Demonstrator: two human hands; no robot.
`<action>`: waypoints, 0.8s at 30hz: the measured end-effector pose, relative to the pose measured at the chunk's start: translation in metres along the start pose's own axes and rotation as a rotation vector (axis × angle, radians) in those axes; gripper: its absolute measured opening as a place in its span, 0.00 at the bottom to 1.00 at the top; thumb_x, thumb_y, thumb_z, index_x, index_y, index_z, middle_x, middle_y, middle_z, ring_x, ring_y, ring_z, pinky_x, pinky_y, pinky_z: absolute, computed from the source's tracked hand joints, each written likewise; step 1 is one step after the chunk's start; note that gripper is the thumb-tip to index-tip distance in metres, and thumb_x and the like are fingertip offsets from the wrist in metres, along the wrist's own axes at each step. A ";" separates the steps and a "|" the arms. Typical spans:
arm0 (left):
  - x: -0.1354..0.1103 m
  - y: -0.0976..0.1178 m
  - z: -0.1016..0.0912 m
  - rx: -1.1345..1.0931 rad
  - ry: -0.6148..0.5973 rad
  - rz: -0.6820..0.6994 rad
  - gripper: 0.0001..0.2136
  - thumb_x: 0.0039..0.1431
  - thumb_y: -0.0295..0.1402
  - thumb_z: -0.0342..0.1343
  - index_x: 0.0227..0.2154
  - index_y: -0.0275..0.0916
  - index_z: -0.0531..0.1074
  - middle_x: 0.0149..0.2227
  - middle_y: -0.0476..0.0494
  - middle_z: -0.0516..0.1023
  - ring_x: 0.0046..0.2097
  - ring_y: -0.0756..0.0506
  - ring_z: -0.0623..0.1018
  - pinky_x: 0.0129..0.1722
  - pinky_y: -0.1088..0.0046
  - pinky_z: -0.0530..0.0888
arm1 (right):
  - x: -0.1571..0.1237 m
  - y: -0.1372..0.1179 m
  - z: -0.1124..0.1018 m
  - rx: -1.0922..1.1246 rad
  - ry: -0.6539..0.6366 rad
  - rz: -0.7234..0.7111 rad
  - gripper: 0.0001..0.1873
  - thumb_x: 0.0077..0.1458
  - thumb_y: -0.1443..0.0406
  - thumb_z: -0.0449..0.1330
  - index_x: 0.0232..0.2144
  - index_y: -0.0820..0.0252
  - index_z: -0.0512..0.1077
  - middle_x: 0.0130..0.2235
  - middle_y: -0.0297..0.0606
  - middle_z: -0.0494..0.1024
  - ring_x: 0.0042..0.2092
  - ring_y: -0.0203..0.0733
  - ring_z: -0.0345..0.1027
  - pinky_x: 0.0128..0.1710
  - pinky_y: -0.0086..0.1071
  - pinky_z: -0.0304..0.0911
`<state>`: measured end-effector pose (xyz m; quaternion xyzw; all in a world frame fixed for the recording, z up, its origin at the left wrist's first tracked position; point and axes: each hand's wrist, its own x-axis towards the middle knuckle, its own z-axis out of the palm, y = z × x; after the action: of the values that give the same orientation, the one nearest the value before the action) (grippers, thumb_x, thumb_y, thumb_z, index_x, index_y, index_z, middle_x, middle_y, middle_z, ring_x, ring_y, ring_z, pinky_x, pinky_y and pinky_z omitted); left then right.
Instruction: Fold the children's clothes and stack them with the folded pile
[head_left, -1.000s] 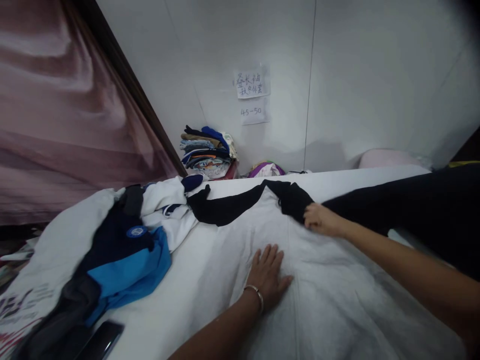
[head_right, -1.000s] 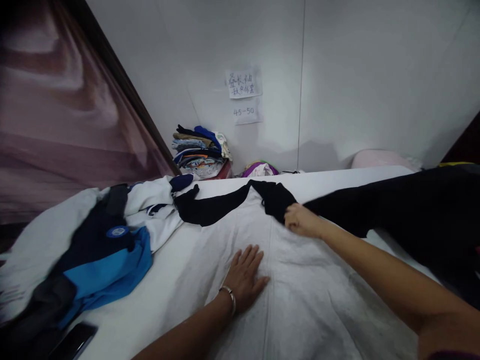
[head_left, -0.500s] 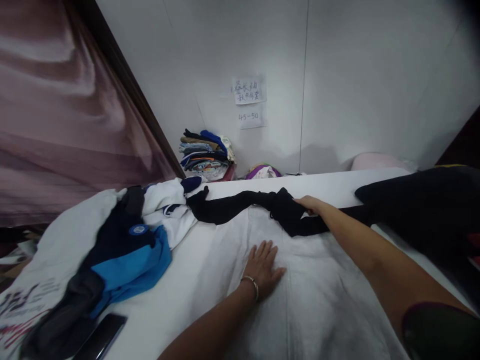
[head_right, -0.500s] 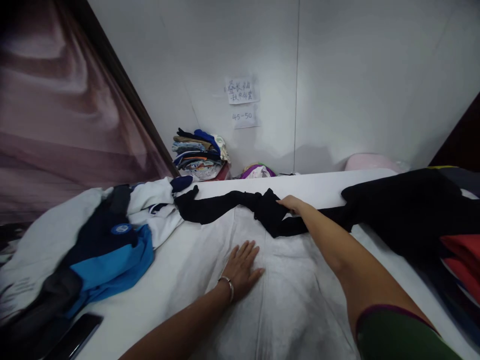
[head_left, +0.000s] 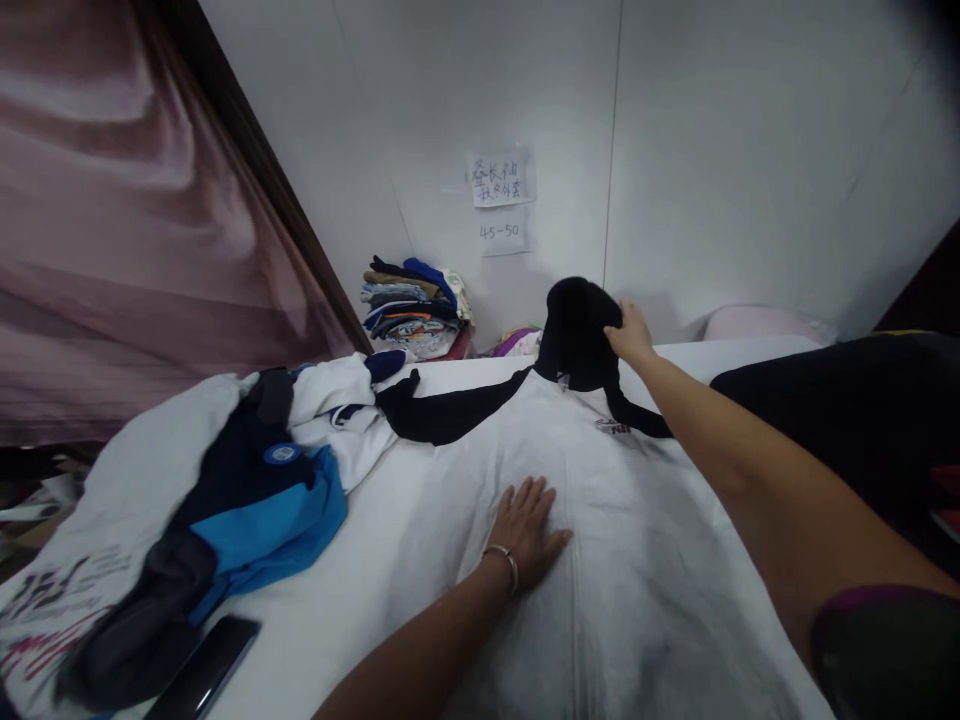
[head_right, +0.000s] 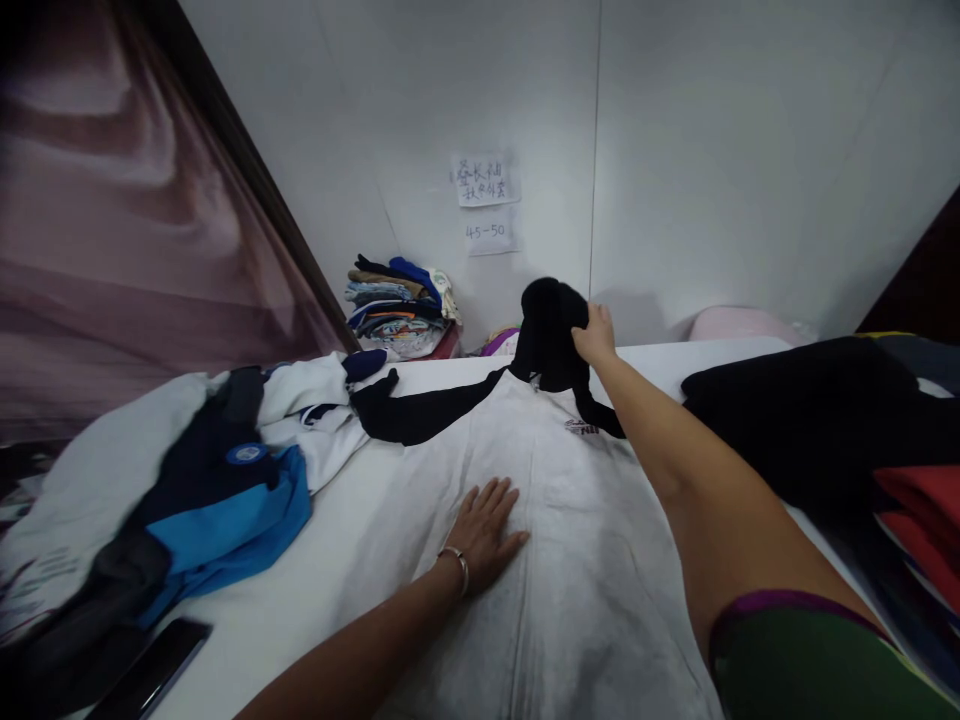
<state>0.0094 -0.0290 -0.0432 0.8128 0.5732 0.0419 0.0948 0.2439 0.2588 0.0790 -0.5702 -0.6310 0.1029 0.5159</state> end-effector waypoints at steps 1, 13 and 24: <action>0.000 0.000 0.001 0.006 0.003 0.000 0.32 0.60 0.55 0.34 0.62 0.42 0.52 0.66 0.43 0.48 0.67 0.40 0.46 0.64 0.52 0.45 | -0.012 0.002 0.002 -0.043 -0.036 -0.042 0.30 0.47 0.68 0.56 0.55 0.66 0.63 0.57 0.49 0.64 0.59 0.51 0.55 0.60 0.45 0.50; 0.006 -0.003 0.009 0.044 0.018 0.003 0.33 0.60 0.55 0.31 0.62 0.42 0.52 0.66 0.44 0.48 0.66 0.41 0.47 0.63 0.53 0.46 | -0.200 0.057 -0.024 -0.571 -0.768 -0.228 0.26 0.60 0.54 0.45 0.56 0.58 0.63 0.64 0.46 0.55 0.64 0.51 0.46 0.59 0.51 0.44; 0.010 0.004 0.001 0.094 -0.032 -0.023 0.33 0.60 0.54 0.30 0.63 0.41 0.50 0.67 0.45 0.46 0.67 0.42 0.45 0.63 0.56 0.45 | -0.266 0.116 -0.180 -0.801 -0.627 0.082 0.30 0.61 0.53 0.38 0.60 0.56 0.58 0.65 0.40 0.51 0.65 0.47 0.43 0.61 0.49 0.45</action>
<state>0.0170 -0.0213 -0.0441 0.8104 0.5822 0.0009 0.0661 0.4048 -0.0056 -0.0662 -0.6893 -0.7224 0.0394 0.0385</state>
